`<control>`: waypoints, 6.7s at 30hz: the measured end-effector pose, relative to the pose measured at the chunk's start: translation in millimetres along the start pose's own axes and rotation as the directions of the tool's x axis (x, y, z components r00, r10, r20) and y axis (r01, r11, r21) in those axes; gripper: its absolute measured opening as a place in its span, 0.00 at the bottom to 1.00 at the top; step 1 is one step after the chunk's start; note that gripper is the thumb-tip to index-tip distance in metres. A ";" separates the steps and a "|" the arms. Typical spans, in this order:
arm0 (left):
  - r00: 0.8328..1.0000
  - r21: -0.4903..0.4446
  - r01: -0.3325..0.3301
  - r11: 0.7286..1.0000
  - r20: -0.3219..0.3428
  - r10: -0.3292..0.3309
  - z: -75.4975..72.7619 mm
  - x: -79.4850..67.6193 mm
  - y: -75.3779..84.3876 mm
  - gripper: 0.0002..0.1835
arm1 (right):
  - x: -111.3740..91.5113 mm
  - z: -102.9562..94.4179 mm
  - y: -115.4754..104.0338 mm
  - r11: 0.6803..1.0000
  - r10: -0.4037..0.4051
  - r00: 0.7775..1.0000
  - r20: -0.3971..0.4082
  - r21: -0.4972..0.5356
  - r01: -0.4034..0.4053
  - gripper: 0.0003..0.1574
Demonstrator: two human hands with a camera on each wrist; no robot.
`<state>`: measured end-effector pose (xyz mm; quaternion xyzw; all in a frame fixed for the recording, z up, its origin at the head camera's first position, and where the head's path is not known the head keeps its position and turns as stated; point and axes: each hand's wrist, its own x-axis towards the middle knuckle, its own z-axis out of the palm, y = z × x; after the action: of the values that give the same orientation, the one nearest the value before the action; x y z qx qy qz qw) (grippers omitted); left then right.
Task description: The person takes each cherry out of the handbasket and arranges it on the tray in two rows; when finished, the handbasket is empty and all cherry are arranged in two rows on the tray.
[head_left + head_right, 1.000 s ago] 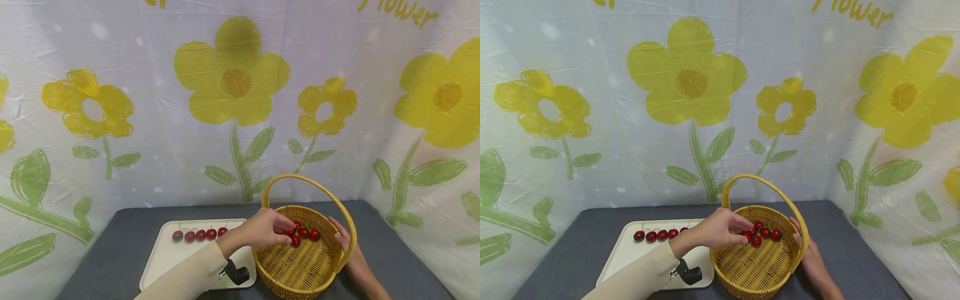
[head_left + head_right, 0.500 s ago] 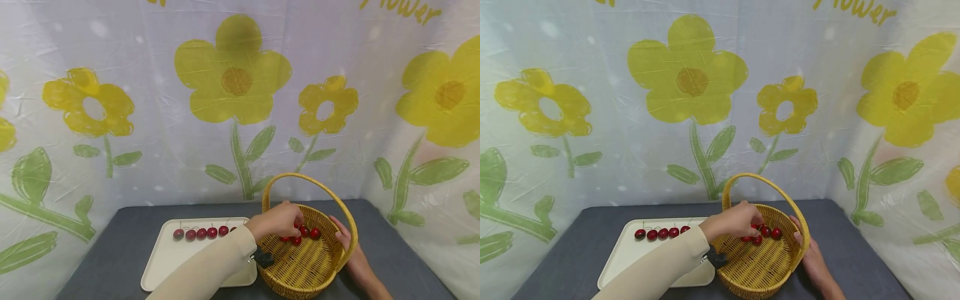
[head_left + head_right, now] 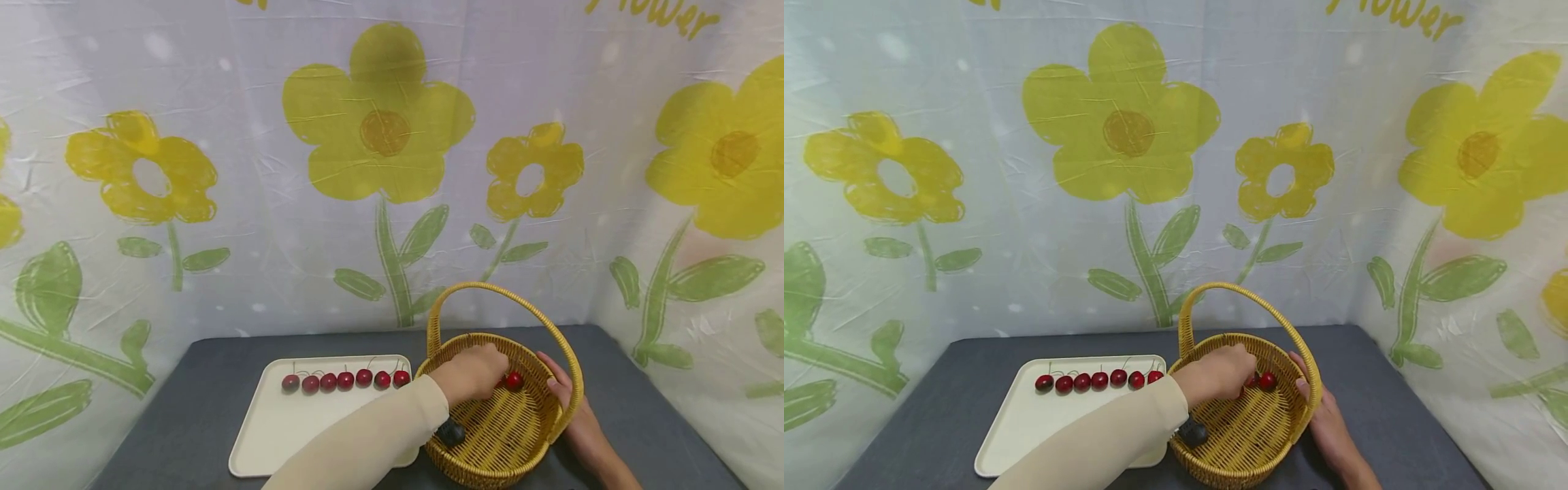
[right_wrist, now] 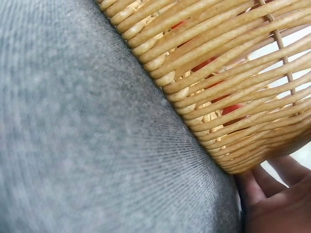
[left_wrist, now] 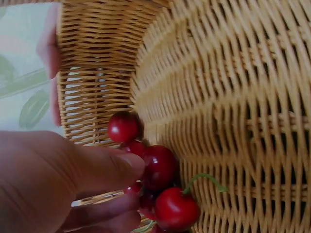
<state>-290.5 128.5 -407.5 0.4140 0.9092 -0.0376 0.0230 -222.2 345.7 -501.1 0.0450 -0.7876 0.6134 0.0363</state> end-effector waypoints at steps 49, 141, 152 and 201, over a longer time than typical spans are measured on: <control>0.947 -0.945 -0.312 0.097 -0.318 -0.049 30.5 -174.4 -58.8 0.18 | 1.1 -0.7 -1.7 0.997 0.026 1.000 0.010 0.065 -0.027 0.40; 0.872 -0.904 -0.415 0.099 -0.426 -0.239 42.1 -129.6 -38.7 0.20 | 1.5 2.6 0.6 0.997 0.008 1.000 -0.001 0.082 -0.008 0.39; 0.919 -0.919 -0.290 0.268 -0.345 -0.189 18.2 -88.2 -35.8 0.19 | 1.4 3.7 0.0 0.997 0.019 1.000 0.003 0.080 -0.019 0.40; 0.995 -0.206 0.096 0.974 0.049 -0.088 15.1 8.4 6.9 0.24 | 0.3 1.0 1.8 0.999 -0.030 1.000 0.010 0.041 0.030 0.36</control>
<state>-290.6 138.0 -423.5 0.3658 0.9257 0.0486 0.0827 -222.8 345.2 -503.0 0.0607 -0.7744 0.6285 0.0404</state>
